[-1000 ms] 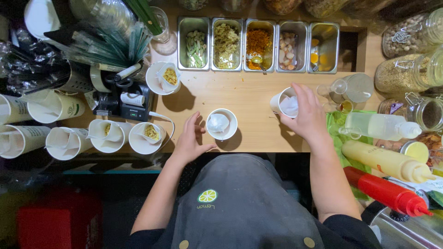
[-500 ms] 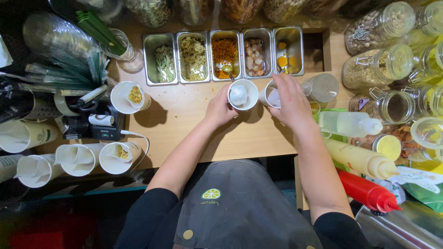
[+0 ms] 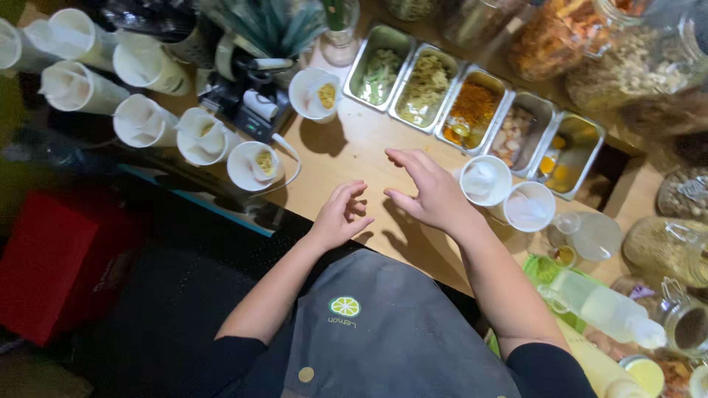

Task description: The person scoops dried ingredients from metal containers into small paper tea bags placed inside paper cups. They then fold and seal each bag by hand, repeating the process for multiple cups.

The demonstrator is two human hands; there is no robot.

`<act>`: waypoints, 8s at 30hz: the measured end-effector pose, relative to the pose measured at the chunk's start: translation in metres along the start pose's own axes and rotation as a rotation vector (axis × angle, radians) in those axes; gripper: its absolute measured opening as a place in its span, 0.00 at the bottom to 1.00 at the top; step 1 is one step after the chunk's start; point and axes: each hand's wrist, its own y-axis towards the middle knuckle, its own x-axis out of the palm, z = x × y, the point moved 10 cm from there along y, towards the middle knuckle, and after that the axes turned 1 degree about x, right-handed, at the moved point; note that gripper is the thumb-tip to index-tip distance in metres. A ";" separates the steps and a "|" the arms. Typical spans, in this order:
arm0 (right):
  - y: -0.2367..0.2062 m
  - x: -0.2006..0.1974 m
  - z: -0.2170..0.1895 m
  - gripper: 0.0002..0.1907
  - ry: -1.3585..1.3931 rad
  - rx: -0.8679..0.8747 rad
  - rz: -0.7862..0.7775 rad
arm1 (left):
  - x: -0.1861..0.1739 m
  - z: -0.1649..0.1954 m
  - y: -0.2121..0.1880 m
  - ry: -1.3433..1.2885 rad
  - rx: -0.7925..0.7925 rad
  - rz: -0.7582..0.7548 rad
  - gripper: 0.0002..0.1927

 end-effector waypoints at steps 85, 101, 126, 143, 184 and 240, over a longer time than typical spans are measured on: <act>-0.074 0.090 -0.016 0.08 0.540 0.199 -0.123 | -0.034 0.119 0.032 0.330 0.828 -0.031 0.15; -0.040 0.044 0.019 0.29 0.315 0.266 0.288 | -0.024 0.098 0.056 -0.083 0.527 -0.173 0.09; -0.032 0.037 -0.006 0.11 0.435 0.118 0.105 | -0.012 0.079 0.020 -0.579 0.205 -0.354 0.14; -0.042 0.031 0.072 0.06 0.637 0.558 0.368 | -0.016 0.106 0.032 -0.128 0.591 -0.282 0.06; -0.072 0.033 0.054 0.07 0.610 0.375 0.299 | -0.027 0.021 0.068 -1.183 0.019 -0.184 0.04; -0.051 0.055 0.031 0.06 0.673 0.378 -0.049 | -0.028 0.082 0.040 -0.360 0.358 -0.193 0.02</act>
